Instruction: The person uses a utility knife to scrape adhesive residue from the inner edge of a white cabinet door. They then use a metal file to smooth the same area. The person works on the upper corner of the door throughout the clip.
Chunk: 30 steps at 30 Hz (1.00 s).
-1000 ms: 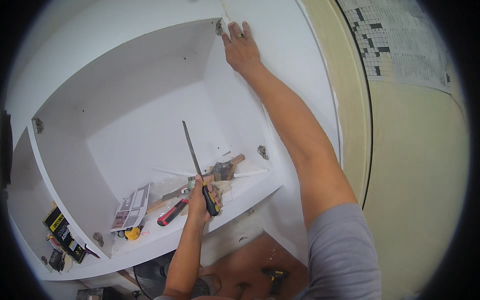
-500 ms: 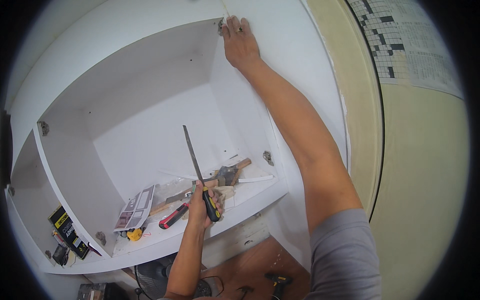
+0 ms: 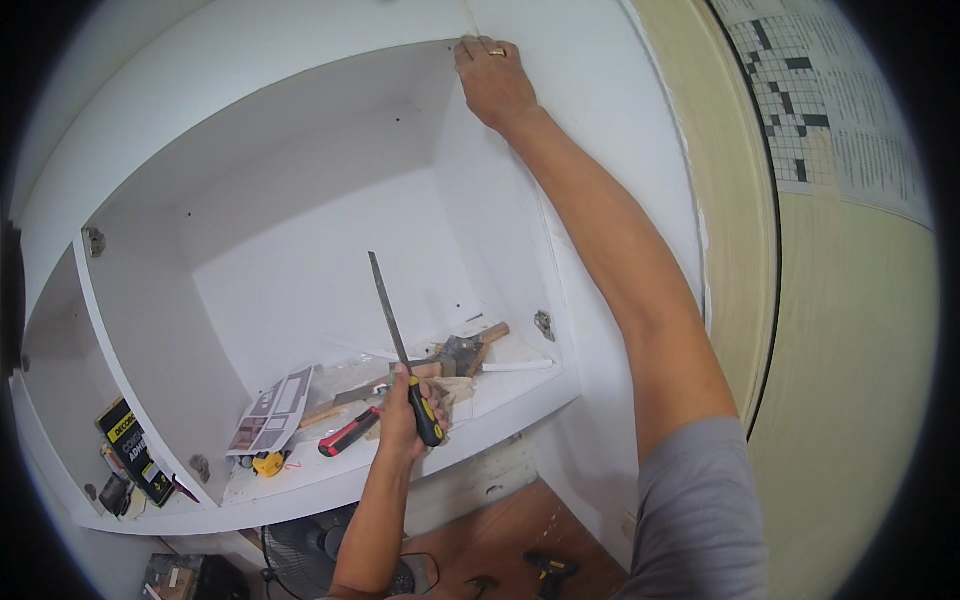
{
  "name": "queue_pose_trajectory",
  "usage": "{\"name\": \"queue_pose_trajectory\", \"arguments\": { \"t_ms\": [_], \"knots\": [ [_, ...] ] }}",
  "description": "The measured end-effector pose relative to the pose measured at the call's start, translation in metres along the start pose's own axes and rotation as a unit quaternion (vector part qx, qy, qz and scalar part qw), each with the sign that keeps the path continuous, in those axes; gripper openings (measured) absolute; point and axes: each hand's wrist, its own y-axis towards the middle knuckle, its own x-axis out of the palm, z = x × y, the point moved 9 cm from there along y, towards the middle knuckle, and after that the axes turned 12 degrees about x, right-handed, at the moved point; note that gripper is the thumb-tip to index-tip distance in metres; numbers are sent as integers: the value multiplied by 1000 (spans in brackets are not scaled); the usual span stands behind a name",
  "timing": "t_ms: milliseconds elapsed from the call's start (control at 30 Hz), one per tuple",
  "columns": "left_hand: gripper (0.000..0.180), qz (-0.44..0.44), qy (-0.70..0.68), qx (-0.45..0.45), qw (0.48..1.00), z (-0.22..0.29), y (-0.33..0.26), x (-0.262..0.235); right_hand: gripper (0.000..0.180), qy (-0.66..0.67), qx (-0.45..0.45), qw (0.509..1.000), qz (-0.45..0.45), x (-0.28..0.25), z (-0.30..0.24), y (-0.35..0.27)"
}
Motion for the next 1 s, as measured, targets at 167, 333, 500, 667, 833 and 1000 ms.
{"name": "queue_pose_trajectory", "arguments": {
  "t_ms": [167, 333, 500, 667, 833, 1000],
  "knots": [
    [60, 3, -3, -10, 1000, -1, -2, 0, 38, -81, 27, 996, 18, 12, -4, 14],
    [60, 15, -24, 1, 1000, 4, -5, -4, 42, -98, 29, 994, -31, 10, -7, 7],
    [60, -1, -15, 18, 1000, 6, -4, -2, 47, -154, -6, 988, -13, 2, -9, -29],
    [60, 11, -4, 26, 1000, 8, -7, 0, 54, -199, -12, 976, -89, 7, -14, -57],
    [60, 2, 3, 16, 1000, 4, -7, 0, 46, -218, -42, 973, -63, 2, -10, -46],
    [59, 14, -14, 7, 1000, 3, -5, -6, 42, -183, -53, 977, -101, -2, -15, -24]
  ]
}}
